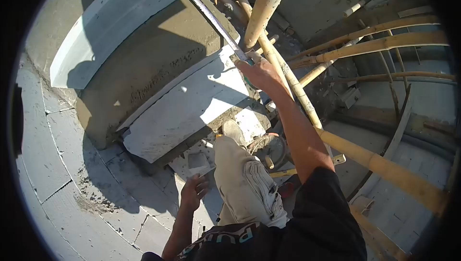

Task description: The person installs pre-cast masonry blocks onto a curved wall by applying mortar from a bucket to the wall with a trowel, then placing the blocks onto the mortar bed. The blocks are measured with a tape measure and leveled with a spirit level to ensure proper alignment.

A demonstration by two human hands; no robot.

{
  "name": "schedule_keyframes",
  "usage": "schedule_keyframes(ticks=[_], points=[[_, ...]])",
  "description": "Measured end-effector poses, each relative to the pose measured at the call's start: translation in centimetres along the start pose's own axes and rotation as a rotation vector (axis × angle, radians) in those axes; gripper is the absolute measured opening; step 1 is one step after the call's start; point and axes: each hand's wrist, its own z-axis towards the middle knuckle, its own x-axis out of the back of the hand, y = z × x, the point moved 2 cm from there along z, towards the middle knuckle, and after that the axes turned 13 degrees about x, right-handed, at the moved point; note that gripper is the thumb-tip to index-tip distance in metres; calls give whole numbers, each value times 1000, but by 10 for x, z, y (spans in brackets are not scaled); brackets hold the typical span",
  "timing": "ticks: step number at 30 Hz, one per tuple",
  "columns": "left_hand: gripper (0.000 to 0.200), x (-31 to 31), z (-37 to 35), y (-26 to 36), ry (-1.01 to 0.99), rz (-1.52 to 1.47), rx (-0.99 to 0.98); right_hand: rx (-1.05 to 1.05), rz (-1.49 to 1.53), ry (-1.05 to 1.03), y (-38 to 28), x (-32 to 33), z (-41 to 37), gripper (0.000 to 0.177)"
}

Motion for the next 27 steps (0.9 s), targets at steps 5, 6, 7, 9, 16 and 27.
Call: schedule_keyframes(ticks=[5, 6, 7, 9, 16, 27], points=[[50, 15, 0, -15, 7, -6, -11, 2, -13, 87, 10, -11, 4, 66], [50, 18, -1, -18, 4, -7, -15, 7, -5, 81, 8, -11, 3, 67], [50, 21, -1, -22, 1, -7, -18, 11, 2, 76, 6, -12, 1, 67], [50, 27, -3, -27, 0, 1, -29, 28, 8, 58, 4, -12, -2, 69], [50, 42, -21, -47, 39, 36, -76, 61, 11, 70, 4, -17, 0, 71], [48, 78, 2, -99, 49, 103, -52, 65, 307, 139, 38, -23, -119, 64]])
